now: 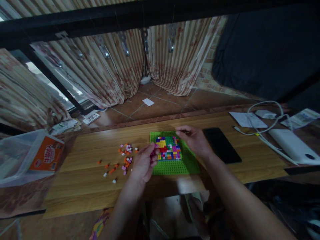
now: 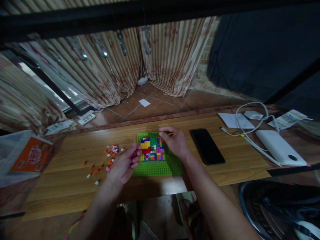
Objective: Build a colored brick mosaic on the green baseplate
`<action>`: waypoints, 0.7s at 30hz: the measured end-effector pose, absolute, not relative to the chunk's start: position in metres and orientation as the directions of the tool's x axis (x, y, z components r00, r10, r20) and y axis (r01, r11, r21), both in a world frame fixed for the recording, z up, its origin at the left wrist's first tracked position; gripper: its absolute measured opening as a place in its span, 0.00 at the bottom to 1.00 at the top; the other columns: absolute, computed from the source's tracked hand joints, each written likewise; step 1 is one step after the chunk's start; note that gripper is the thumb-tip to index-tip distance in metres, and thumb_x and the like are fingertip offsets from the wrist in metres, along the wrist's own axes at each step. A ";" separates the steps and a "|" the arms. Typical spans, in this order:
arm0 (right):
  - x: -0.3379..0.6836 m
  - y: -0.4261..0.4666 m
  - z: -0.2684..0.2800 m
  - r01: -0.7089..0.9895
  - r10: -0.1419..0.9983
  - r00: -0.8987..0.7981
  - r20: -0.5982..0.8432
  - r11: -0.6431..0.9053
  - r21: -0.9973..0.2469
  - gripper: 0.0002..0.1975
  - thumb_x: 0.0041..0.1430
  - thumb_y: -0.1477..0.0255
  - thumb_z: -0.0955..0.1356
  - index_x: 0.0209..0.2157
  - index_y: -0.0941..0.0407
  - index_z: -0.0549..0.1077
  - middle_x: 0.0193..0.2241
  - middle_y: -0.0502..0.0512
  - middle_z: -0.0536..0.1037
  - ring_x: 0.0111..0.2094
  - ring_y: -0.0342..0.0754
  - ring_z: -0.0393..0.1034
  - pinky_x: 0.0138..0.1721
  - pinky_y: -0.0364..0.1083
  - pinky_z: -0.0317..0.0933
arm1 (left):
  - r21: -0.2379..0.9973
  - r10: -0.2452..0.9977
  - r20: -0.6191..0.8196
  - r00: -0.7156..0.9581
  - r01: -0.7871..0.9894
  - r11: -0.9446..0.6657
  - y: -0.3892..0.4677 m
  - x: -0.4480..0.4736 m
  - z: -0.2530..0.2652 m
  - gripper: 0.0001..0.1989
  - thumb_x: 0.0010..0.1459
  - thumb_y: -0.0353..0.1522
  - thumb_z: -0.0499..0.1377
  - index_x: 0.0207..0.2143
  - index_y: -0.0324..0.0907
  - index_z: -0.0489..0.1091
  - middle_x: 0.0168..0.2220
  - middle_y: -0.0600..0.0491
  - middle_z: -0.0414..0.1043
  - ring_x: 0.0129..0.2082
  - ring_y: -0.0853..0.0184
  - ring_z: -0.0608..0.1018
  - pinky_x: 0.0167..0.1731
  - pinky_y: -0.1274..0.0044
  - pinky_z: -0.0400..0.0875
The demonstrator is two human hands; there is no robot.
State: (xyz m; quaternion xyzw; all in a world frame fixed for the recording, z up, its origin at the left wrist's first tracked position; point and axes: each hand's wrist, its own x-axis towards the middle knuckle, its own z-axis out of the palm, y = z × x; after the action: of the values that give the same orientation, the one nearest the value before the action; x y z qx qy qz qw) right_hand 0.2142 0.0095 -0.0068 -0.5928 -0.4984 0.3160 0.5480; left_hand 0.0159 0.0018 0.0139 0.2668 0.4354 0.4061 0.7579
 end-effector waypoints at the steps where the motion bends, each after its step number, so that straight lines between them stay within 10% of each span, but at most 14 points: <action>1: 0.208 0.006 -0.002 0.243 0.938 0.277 0.207 0.141 -0.960 0.08 0.51 0.66 0.71 0.33 0.54 0.79 0.32 0.53 0.81 0.34 0.48 0.74 0.38 0.47 0.66 | 0.756 0.846 -0.444 0.296 -0.382 0.531 0.001 0.017 0.015 0.17 0.43 0.38 0.69 0.28 0.35 0.68 0.22 0.58 0.64 0.16 0.82 0.57 0.14 0.86 0.44; 8: 0.167 -0.009 0.011 0.277 0.948 -0.047 0.316 0.316 -0.907 0.07 0.57 0.68 0.69 0.36 0.53 0.78 0.35 0.52 0.79 0.38 0.47 0.73 0.42 0.46 0.65 | 0.732 0.847 -0.415 0.331 -0.431 0.527 -0.001 0.023 0.021 0.20 0.40 0.38 0.71 0.26 0.36 0.66 0.21 0.60 0.61 0.16 0.83 0.55 0.14 0.86 0.44; 21: 0.167 -0.016 0.015 0.362 0.934 -0.047 0.353 0.345 -0.866 0.04 0.58 0.70 0.68 0.35 0.53 0.76 0.35 0.52 0.78 0.39 0.47 0.73 0.42 0.47 0.64 | 0.748 0.852 -0.399 0.338 -0.418 0.516 -0.004 0.027 0.020 0.23 0.41 0.45 0.70 0.23 0.37 0.65 0.18 0.61 0.59 0.14 0.82 0.54 0.13 0.85 0.41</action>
State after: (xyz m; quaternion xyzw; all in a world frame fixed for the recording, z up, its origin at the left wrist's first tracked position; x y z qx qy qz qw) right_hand 0.1672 -0.0160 0.0145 -0.4904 -0.6610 0.2946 0.4856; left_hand 0.0269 -0.0044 0.0200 0.2699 0.4025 0.4113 0.7720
